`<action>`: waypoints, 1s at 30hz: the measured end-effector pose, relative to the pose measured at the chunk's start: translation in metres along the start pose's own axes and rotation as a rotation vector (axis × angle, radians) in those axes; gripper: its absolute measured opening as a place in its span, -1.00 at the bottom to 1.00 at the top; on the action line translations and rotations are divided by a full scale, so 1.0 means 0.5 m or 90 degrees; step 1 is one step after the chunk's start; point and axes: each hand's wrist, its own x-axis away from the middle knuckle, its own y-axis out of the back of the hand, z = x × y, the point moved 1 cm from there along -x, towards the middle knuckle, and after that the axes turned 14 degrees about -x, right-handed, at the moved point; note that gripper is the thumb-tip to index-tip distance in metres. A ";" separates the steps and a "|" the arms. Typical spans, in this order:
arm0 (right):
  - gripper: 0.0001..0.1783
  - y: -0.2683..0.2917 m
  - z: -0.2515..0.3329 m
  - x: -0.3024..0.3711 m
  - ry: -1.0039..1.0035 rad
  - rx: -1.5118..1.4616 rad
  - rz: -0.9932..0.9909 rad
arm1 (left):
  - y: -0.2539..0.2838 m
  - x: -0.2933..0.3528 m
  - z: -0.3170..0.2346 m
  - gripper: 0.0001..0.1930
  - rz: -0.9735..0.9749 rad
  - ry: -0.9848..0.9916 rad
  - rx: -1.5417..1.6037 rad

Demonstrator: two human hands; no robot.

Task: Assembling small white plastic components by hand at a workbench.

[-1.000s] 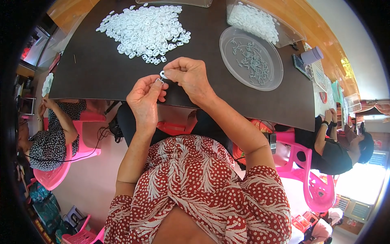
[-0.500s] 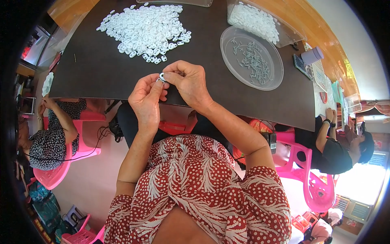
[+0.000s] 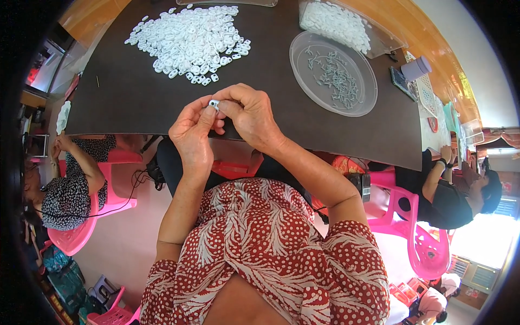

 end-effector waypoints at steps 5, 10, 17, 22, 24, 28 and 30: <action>-0.78 0.002 0.015 0.013 0.066 0.169 0.034 | -0.001 -0.003 -0.007 -0.86 -0.025 0.020 0.016; -0.68 -0.002 0.016 0.023 0.174 0.270 0.012 | -0.011 -0.004 -0.020 -0.88 -0.038 0.056 0.071; -0.72 0.009 0.011 0.016 0.396 0.406 0.036 | -0.013 -0.001 -0.026 -0.88 -0.032 0.074 0.069; -0.76 0.012 0.012 0.021 0.371 0.374 0.036 | -0.006 0.003 -0.015 -0.84 0.008 0.034 0.009; -0.76 0.010 0.017 0.025 0.348 0.347 0.036 | -0.001 0.005 -0.010 -0.83 0.025 0.005 0.011; -0.75 0.009 0.021 0.030 0.341 0.310 0.024 | 0.007 0.009 -0.011 -0.81 0.069 -0.052 0.043; -0.74 0.008 0.022 0.031 0.345 0.301 0.031 | 0.009 0.012 -0.013 -0.80 0.072 -0.073 0.026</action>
